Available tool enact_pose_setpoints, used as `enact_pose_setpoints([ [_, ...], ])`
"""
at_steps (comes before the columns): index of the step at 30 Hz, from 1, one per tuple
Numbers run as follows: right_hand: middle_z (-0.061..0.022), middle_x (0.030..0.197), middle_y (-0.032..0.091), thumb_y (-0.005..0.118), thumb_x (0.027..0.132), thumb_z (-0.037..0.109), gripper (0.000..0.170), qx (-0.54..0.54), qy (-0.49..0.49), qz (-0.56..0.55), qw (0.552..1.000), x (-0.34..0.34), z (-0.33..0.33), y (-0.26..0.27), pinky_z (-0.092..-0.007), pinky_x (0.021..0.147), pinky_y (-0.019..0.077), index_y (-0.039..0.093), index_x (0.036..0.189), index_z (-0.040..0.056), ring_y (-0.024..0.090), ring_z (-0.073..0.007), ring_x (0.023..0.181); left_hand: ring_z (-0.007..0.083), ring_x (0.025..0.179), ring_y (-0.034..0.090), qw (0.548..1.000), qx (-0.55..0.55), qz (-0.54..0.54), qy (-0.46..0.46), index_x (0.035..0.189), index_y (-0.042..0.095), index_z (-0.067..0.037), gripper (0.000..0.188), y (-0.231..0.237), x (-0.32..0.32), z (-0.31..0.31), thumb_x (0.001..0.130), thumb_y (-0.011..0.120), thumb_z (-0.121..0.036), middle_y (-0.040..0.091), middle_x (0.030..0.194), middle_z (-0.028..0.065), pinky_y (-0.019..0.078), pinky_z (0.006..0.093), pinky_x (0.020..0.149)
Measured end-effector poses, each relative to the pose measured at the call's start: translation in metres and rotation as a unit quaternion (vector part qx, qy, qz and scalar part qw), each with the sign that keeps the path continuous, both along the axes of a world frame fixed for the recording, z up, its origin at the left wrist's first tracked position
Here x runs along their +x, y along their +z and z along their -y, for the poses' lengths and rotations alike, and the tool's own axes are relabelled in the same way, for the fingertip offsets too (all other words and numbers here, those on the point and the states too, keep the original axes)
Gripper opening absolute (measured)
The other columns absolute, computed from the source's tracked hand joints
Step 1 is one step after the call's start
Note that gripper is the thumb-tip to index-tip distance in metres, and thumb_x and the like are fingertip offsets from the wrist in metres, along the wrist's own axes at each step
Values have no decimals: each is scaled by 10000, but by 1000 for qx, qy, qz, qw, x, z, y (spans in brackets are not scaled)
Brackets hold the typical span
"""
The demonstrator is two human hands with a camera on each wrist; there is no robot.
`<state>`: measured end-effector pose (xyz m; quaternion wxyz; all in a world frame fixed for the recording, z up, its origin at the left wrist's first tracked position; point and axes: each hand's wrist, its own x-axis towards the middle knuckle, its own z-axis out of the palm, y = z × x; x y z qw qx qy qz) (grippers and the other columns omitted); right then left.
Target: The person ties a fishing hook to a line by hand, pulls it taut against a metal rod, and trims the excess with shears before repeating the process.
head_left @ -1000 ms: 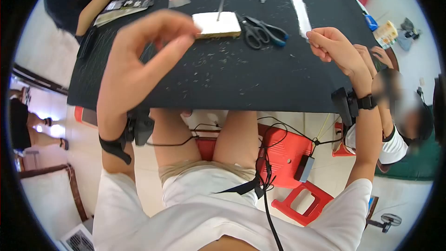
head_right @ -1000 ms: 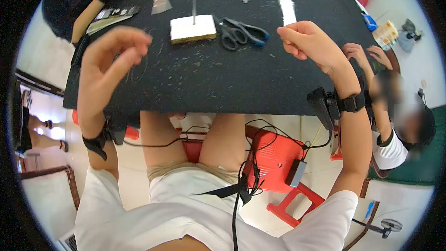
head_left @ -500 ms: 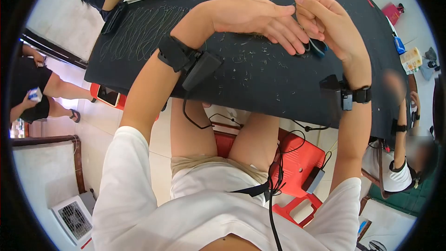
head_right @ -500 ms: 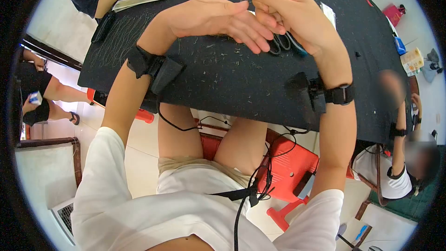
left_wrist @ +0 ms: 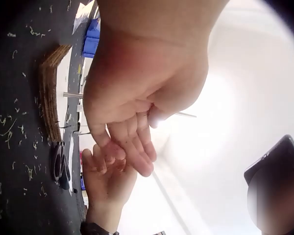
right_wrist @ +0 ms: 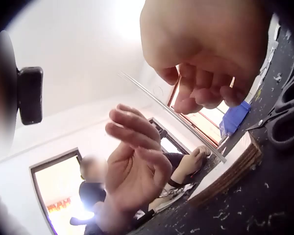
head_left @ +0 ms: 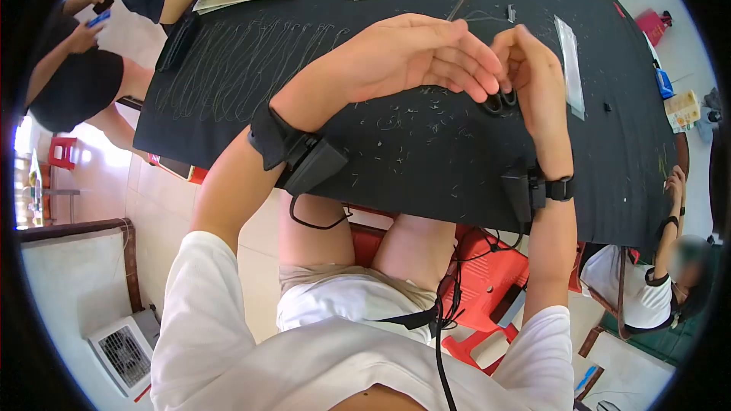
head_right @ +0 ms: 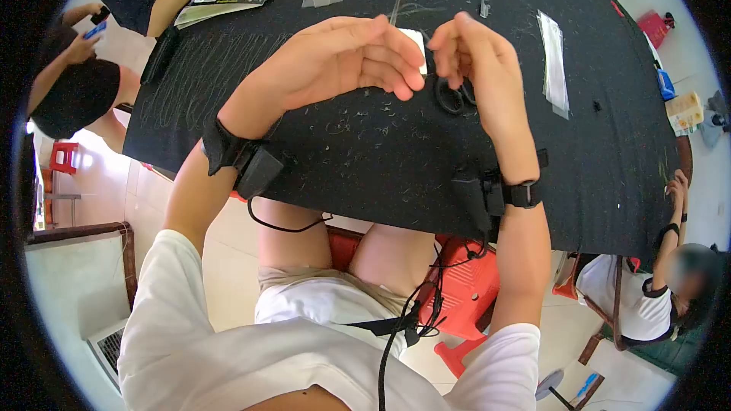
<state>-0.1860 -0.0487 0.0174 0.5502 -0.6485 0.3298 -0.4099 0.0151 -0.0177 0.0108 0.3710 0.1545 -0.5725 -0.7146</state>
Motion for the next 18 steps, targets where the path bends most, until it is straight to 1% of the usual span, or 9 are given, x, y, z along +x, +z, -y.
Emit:
enact_pose_setpoints([
  [1,7,606,502,429,906,241,284,-1,-1,0,1000,0,-1,-2,-188,495,319,578,779,34,416,-50,535,216,874,592,999,21,-32,11,1024,562,25,440,-2,0,1,942,313,-328,603,968,160,451,315,823],
  [3,13,698,552,439,895,193,247,-71,-8,-50,996,7,-6,-9,-175,549,359,597,870,6,462,-33,616,210,888,585,997,43,-64,22,1053,546,23,443,-5,-1,1,942,309,-335,597,993,156,446,314,832],
  [4,11,782,578,448,870,121,204,-85,-9,-42,995,12,-10,-15,-175,605,394,591,924,-14,491,-31,682,203,901,578,995,51,-85,16,1080,527,20,442,-6,-2,1,943,306,-337,591,1012,152,439,312,844],
  [7,-10,838,598,454,822,46,199,-58,64,-59,995,15,-18,-25,-206,689,430,580,962,-19,545,-71,764,196,925,569,991,74,-108,10,1122,496,16,445,-5,0,1,943,301,-342,581,1044,146,428,309,864],
  [8,-10,838,598,454,822,46,199,-58,64,-59,995,17,-19,-28,-206,689,430,580,962,-19,545,-71,764,194,936,567,990,92,-109,11,1136,484,15,448,-4,0,0,943,299,-344,576,1056,143,424,307,872],
  [10,-58,879,625,445,815,40,221,-35,146,-46,988,21,-22,-30,-225,723,441,574,983,-22,582,-114,826,195,951,563,988,100,-119,12,1145,474,17,450,-4,1,0,943,298,-344,567,1075,142,421,306,879],
  [11,-58,879,625,445,815,40,221,-35,146,-47,988,22,-21,-29,-225,723,441,574,983,-22,582,-114,826,197,966,559,986,108,-129,14,1154,464,18,452,-4,1,1,943,297,-345,559,1093,140,417,305,885],
  [13,-99,910,636,431,807,36,243,-17,194,-66,979,23,-18,-27,-243,729,452,571,999,-21,602,-149,860,196,982,552,985,108,-137,14,1162,456,18,451,-4,1,1,944,298,-344,552,1104,137,416,305,889],
  [18,-106,897,640,452,829,65,220,16,188,-64,980,26,-20,-20,-244,705,460,576,990,-20,616,-154,829,190,1014,534,982,95,-160,36,1174,447,16,443,-10,3,4,945,302,-334,548,1108,130,412,297,901],
])
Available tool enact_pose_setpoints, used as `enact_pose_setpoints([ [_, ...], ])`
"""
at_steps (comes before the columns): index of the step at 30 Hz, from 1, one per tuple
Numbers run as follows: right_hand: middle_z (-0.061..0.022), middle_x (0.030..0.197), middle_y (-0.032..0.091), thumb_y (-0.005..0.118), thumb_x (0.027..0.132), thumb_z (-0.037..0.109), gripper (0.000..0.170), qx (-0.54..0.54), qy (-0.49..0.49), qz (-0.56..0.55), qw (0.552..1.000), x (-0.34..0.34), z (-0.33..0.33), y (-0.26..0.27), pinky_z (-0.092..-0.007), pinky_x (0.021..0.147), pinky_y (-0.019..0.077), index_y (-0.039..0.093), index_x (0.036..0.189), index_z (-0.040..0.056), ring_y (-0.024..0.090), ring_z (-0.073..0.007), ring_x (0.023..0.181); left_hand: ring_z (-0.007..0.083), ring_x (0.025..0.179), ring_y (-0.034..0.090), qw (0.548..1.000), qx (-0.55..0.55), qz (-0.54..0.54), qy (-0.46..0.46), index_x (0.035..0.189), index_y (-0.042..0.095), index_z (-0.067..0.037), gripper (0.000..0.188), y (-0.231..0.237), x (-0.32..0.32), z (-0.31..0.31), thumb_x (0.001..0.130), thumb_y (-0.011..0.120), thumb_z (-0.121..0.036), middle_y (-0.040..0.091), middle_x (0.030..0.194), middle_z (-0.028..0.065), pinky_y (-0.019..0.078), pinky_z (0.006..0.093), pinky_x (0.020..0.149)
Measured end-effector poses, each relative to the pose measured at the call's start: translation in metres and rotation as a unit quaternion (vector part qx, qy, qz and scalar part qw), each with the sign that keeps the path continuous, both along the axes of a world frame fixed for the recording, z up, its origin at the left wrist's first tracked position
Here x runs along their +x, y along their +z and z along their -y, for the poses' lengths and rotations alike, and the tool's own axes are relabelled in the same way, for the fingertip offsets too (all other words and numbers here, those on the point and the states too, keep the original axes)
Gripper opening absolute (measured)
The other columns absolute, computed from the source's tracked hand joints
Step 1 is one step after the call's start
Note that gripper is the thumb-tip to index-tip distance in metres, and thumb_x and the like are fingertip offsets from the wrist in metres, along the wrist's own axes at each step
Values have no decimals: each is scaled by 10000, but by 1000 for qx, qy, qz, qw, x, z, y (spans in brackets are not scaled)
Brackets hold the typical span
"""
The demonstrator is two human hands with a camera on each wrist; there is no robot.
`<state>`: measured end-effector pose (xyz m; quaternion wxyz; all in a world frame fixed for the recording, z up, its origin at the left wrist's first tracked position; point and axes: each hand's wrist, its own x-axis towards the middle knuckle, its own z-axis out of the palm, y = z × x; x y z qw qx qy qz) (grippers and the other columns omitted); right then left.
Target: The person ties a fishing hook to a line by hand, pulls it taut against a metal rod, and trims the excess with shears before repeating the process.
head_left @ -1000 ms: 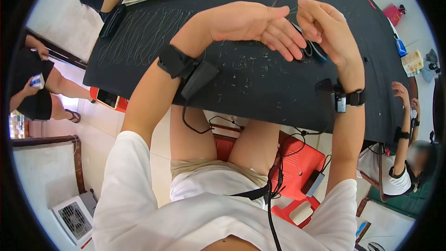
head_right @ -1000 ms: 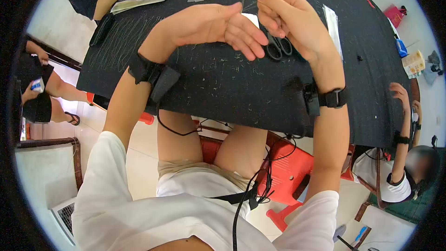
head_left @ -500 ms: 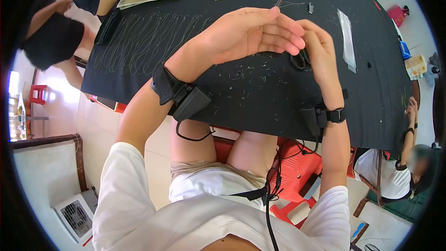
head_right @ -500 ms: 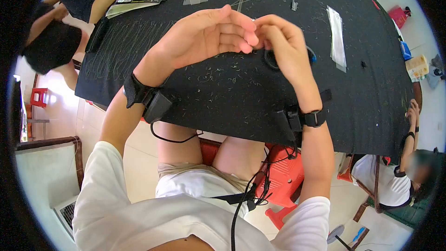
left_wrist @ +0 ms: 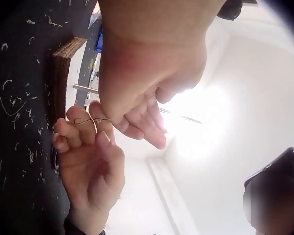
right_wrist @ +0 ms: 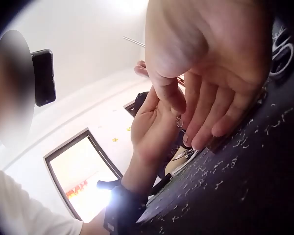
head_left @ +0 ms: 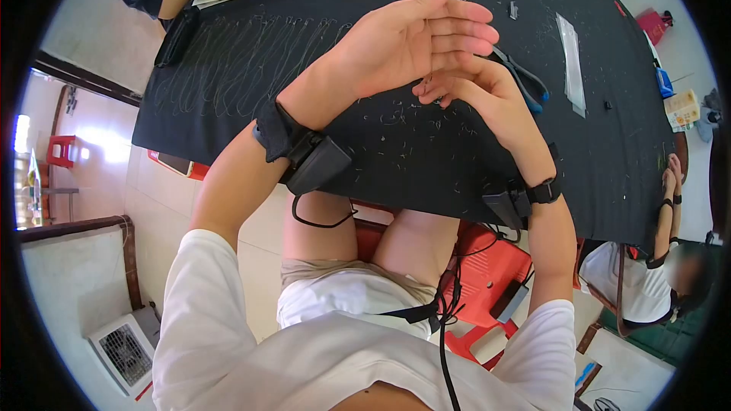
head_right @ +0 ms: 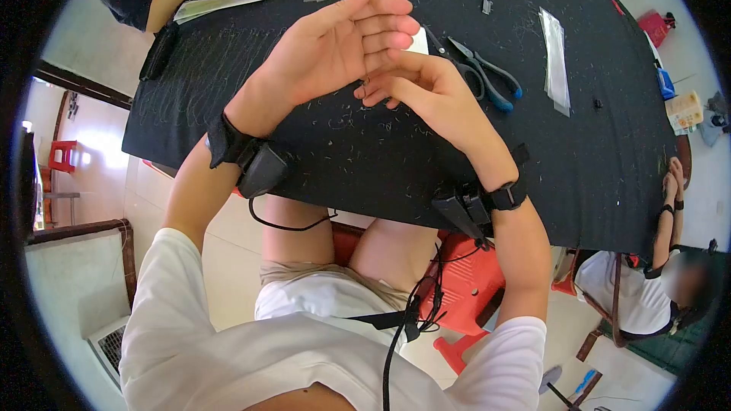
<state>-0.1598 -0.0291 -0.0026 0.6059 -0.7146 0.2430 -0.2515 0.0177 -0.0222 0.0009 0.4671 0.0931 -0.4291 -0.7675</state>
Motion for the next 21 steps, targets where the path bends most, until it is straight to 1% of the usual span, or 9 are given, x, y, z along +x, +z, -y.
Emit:
enact_pose_setpoints([
  [2,-110,895,639,464,834,71,209,14,-7,6,1000,0,-1,-1,-246,701,465,579,983,-21,619,-156,820,185,1020,528,999,23,-21,8,1179,444,15,436,-2,1,0,946,305,-326,550,1100,126,408,288,906],
  [4,-121,892,638,501,841,90,198,10,-1,8,1000,0,0,-3,-248,699,475,576,981,-26,621,-165,807,184,1014,530,999,25,-20,13,1180,443,15,432,-2,1,0,946,306,-322,551,1098,124,408,286,906],
  [10,-120,872,636,540,841,116,195,22,-7,-3,1000,1,-3,0,-247,688,484,581,963,-32,623,-164,771,179,1001,534,999,28,-18,27,1183,443,14,424,-4,2,0,946,311,-313,552,1098,122,411,287,901],
  [17,-113,840,633,561,836,123,185,37,-8,2,999,1,-4,1,-243,677,484,589,929,-35,619,-155,737,174,1003,528,999,11,0,46,1184,445,14,430,-4,2,0,944,320,-319,552,1095,121,397,291,909],
  [21,-100,802,628,561,837,120,167,28,-17,15,999,0,-3,1,-244,672,484,591,907,-29,615,-150,719,169,995,527,998,16,8,57,1179,454,14,429,-5,1,1,943,324,-319,556,1083,115,391,290,911],
])
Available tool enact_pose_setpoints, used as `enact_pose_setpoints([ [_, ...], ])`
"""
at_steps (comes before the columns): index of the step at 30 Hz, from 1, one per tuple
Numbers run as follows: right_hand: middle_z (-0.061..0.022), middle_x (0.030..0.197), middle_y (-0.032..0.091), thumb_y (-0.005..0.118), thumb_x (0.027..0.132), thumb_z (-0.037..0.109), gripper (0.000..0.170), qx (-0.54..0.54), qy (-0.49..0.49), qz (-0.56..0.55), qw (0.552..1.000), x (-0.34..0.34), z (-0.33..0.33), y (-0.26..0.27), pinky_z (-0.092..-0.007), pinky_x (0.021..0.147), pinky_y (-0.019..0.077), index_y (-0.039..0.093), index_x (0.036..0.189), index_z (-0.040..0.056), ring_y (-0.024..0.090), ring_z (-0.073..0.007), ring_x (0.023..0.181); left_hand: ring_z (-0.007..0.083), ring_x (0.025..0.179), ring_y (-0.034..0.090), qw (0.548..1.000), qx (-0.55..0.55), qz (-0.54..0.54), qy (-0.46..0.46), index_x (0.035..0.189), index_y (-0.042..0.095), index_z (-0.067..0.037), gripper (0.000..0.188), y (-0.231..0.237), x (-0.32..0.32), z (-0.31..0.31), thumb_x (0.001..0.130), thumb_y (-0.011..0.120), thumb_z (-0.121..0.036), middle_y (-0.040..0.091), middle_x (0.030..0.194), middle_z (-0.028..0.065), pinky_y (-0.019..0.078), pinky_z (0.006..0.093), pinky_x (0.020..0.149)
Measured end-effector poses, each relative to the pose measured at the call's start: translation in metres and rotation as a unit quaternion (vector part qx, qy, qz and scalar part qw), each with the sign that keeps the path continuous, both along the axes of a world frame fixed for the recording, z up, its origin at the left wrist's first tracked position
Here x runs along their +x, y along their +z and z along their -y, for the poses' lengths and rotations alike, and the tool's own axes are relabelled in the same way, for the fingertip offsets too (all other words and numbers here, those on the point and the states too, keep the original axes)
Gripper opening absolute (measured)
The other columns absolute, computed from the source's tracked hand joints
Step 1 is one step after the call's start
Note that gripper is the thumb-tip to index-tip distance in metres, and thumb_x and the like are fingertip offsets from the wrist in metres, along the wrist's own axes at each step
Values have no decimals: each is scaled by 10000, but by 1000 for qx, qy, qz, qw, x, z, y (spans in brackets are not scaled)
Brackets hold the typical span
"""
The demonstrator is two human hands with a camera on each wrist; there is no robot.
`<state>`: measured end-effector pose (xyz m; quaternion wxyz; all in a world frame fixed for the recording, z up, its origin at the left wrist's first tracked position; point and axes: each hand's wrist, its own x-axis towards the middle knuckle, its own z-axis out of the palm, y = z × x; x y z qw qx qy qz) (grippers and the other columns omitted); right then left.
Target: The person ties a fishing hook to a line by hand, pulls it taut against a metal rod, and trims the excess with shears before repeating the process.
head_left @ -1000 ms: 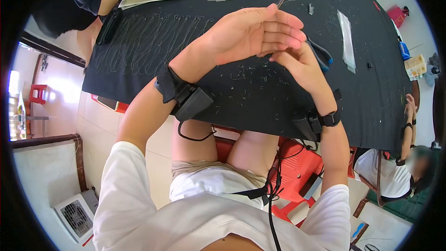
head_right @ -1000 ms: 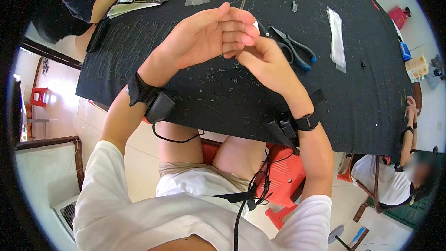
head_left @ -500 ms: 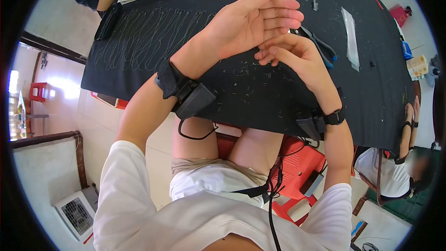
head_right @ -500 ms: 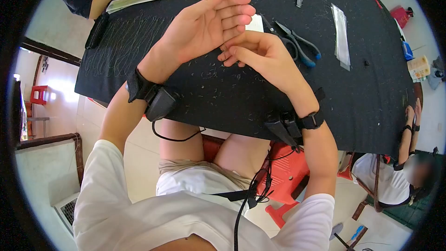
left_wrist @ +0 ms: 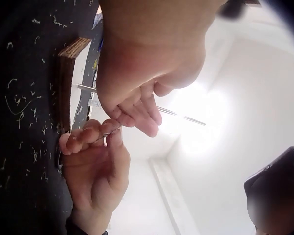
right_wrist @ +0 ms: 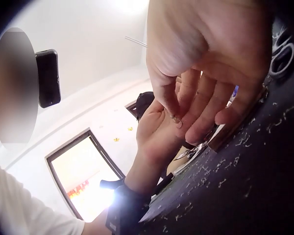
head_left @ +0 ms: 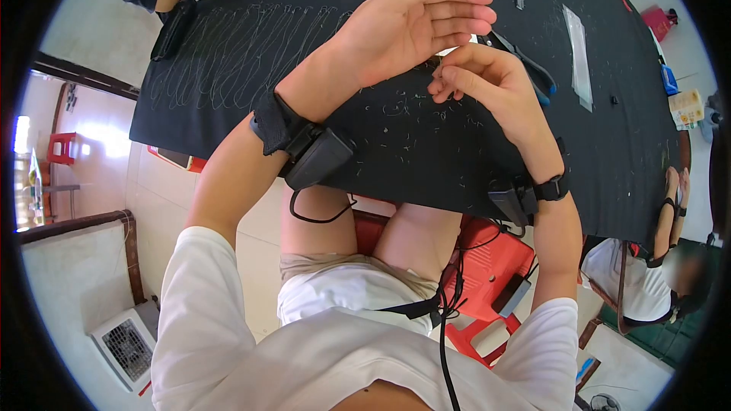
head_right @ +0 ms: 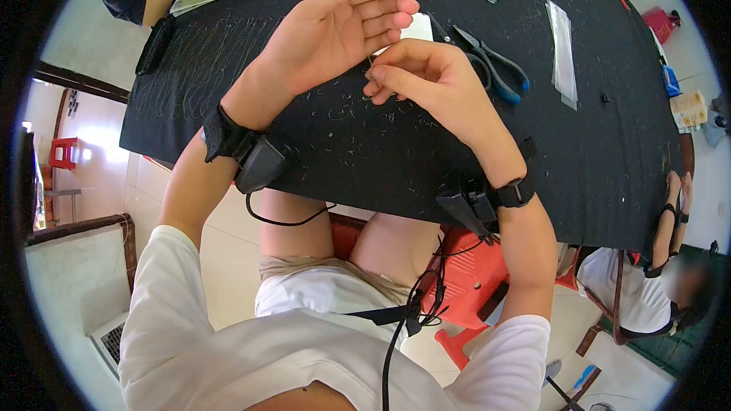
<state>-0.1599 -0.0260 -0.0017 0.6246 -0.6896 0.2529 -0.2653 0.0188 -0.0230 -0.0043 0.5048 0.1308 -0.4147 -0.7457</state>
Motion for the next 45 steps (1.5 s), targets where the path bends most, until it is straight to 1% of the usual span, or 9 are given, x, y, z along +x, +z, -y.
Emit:
enact_pose_setpoints([
  [3,-91,788,628,559,839,124,161,-5,-17,15,1000,-1,-1,1,-237,662,480,594,903,-20,614,-145,717,157,941,529,999,0,28,23,1161,475,14,444,-2,-1,1,938,323,-338,564,1040,98,392,288,881],
  [5,-85,783,629,557,840,130,160,-15,-28,26,999,-2,0,1,-230,650,474,597,903,-12,614,-142,716,148,883,522,994,-12,100,48,1140,501,4,458,-2,0,0,926,330,-363,568,987,77,391,280,839],
  [9,-67,774,630,547,848,164,155,-32,-79,76,993,-7,6,-5,-199,596,420,606,891,27,606,-122,684,147,860,514,984,-10,160,81,1124,519,-11,469,-4,-4,0,907,342,-388,569,953,63,385,276,816],
  [14,-58,765,627,538,850,162,147,49,-154,134,978,-9,9,-3,-191,575,390,606,865,33,581,-103,628,117,854,526,975,-16,203,91,1059,557,-23,350,-2,-8,-1,866,472,-302,572,943,39,405,249,784],
  [15,-58,765,627,538,850,162,147,44,-152,132,978,-9,9,-3,-191,575,390,606,865,33,581,-103,628,101,843,538,980,-17,179,88,1019,578,-36,270,-2,-6,-1,832,548,-227,579,917,27,415,240,766],
  [17,-58,756,620,533,851,154,144,91,-154,154,972,-8,10,-2,-200,578,412,602,850,27,568,-103,608,99,842,542,976,-34,194,91,1006,585,-42,246,-4,-6,-1,820,568,-204,583,906,26,418,240,764],
  [19,-58,751,616,532,851,150,142,93,-150,164,971,-8,10,-3,-209,584,426,600,845,27,563,-105,605,97,825,559,974,-46,198,97,973,599,-55,203,1,-7,-4,786,619,-131,596,882,28,431,238,756],
  [22,-59,744,610,531,851,145,139,92,-146,181,968,-7,12,-3,-224,593,449,597,837,23,556,-108,602,100,808,568,975,-83,187,91,968,598,-49,217,3,-7,-4,774,640,-138,601,867,27,438,240,754],
  [45,-67,757,618,532,854,160,146,78,-132,160,975,-8,14,-8,-209,587,438,598,846,31,545,-91,610,103,754,576,941,-70,294,155,899,623,-10,205,1,-6,-4,778,634,-175,621,805,56,437,216,712],
])
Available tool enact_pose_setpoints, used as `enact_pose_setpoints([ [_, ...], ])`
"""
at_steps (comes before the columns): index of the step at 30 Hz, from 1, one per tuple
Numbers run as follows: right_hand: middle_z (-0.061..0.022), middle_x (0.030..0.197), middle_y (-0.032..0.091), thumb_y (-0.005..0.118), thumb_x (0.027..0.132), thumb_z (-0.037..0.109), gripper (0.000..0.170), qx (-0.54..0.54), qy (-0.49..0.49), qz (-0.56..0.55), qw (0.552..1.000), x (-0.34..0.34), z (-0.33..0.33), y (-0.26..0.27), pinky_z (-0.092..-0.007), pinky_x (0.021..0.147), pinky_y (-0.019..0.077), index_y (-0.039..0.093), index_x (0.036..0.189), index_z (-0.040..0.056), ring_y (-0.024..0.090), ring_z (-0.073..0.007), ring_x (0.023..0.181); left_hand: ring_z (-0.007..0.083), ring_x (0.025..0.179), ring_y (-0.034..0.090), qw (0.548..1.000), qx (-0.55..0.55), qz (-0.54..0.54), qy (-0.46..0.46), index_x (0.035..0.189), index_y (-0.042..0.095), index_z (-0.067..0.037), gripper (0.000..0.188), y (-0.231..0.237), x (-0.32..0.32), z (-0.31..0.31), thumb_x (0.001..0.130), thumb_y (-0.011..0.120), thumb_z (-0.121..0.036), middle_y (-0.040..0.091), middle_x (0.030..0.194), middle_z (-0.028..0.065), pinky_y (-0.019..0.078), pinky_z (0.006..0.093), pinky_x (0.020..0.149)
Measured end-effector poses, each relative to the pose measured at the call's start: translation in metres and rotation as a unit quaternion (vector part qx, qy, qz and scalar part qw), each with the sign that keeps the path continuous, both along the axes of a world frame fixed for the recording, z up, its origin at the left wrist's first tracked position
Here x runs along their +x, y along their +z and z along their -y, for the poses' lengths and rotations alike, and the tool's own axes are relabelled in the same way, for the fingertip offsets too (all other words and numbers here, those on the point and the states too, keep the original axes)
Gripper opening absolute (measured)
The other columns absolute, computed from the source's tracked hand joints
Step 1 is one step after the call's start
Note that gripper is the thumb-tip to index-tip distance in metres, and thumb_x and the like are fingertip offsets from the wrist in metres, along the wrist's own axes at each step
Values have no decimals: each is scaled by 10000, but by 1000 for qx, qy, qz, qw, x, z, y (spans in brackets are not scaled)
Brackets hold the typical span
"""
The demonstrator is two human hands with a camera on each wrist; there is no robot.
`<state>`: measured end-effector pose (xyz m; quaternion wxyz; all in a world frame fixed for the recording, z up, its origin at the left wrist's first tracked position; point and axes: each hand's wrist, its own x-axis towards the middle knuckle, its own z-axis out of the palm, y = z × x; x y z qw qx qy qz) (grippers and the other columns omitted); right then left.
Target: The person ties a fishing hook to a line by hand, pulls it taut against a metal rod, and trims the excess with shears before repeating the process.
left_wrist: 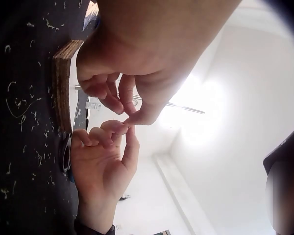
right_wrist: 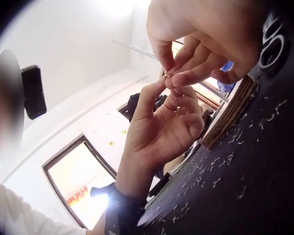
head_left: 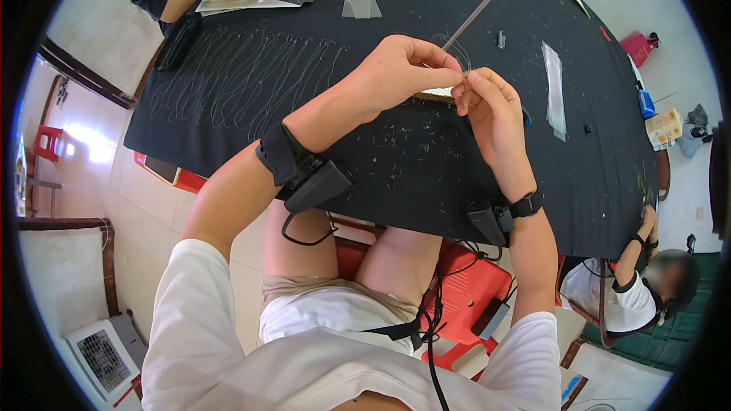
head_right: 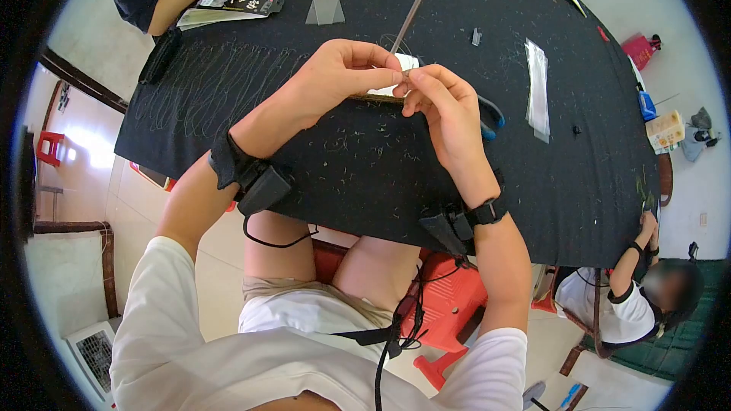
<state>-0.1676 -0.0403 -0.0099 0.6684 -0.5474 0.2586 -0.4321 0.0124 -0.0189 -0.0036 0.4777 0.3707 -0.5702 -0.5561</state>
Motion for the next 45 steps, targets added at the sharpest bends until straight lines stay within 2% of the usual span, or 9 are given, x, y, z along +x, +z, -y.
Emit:
enact_pose_setpoints([
  [7,-73,758,616,535,847,174,156,3,1,-5,1000,-1,-1,0,-203,576,417,597,838,32,528,-87,598,60,690,514,999,9,-10,36,887,627,-32,203,-2,0,0,776,622,-201,585,759,17,393,193,614],
  [18,-69,762,611,523,853,166,161,9,-4,4,1000,-1,0,0,-202,569,410,600,854,25,520,-84,599,83,748,554,999,23,-19,10,932,605,-37,198,-8,0,4,782,623,-166,606,794,33,421,200,670],
  [23,-60,749,612,518,856,153,152,12,3,12,1000,0,0,1,-197,549,410,604,840,30,518,-81,581,87,753,561,999,1,-28,-34,941,604,-33,188,-4,0,1,802,613,-159,627,824,45,413,205,668],
  [29,-57,737,616,538,848,155,138,9,-1,5,1000,0,0,0,-194,547,408,605,837,35,518,-74,575,64,689,530,1000,26,1,7,899,625,-52,186,-3,-1,-1,780,643,-194,617,780,20,381,190,628],
  [33,-57,730,615,546,843,158,134,10,-4,4,1000,-1,1,0,-195,546,408,606,836,38,517,-73,571,55,670,508,1000,17,-20,-2,864,633,-71,176,-5,1,0,765,658,-214,608,757,4,370,188,615],
  [38,-56,726,608,542,842,156,141,7,-15,0,1000,0,-1,1,-193,544,407,605,842,29,513,-74,566,47,687,487,999,25,-13,30,829,628,-86,138,-3,1,-1,772,639,-212,577,740,-11,371,185,614],
  [45,-51,722,595,527,848,157,152,13,-20,-1,1000,-1,0,0,-196,540,403,600,840,24,506,-77,567,48,677,479,997,70,-38,24,815,625,-78,145,0,-2,-1,800,595,-219,534,700,-20,376,184,608],
])
